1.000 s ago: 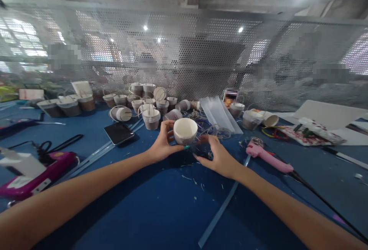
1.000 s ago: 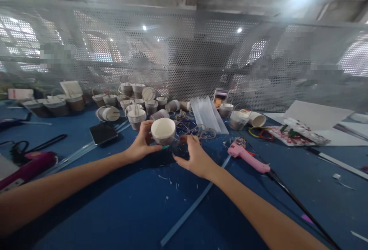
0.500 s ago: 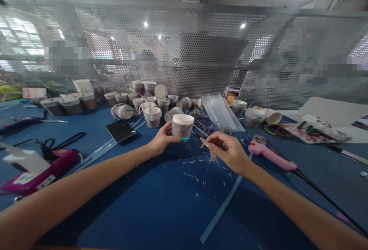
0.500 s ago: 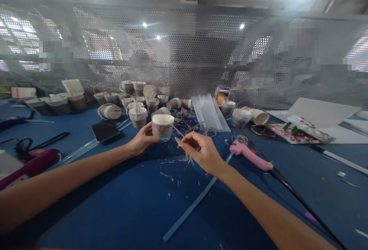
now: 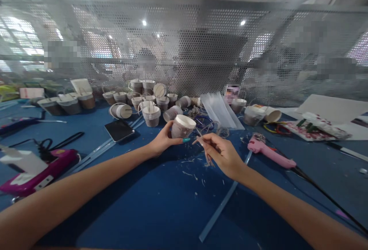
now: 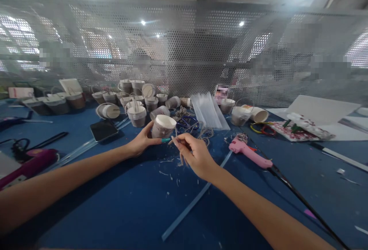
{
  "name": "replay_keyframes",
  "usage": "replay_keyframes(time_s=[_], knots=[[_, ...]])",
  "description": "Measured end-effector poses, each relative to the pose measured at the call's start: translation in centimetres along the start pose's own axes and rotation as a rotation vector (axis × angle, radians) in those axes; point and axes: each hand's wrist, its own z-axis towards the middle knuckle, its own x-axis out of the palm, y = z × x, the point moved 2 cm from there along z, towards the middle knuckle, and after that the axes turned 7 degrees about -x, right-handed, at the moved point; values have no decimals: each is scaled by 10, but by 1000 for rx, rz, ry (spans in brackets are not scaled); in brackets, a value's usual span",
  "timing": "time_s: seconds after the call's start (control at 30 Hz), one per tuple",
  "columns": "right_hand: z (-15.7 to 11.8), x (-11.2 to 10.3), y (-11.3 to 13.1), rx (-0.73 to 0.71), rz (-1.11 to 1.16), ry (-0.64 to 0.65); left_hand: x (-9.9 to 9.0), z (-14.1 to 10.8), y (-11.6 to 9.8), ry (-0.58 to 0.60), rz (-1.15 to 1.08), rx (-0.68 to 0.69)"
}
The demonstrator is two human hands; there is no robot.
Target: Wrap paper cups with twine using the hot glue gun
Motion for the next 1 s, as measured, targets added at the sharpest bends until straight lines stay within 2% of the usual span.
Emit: replay_keyframes(time_s=[0.13,0.27,0.47,0.63,0.83,1.0], knots=[[-1,11,2,-59,-49,21,2,-3,-5,-23,91,52],[-1,21,9,-89,-83,90,4,-6,-7,15,181,87],[-3,28,7,-61,-115,106,5,-3,-2,78,71,115],[-3,26,7,-99,-133,44,2,-4,-1,83,4,63],[-3,26,8,-111,-125,37,0,-5,2,110,-60,5],[-2,28,6,-101,-123,62,0,-3,3,94,37,64]])
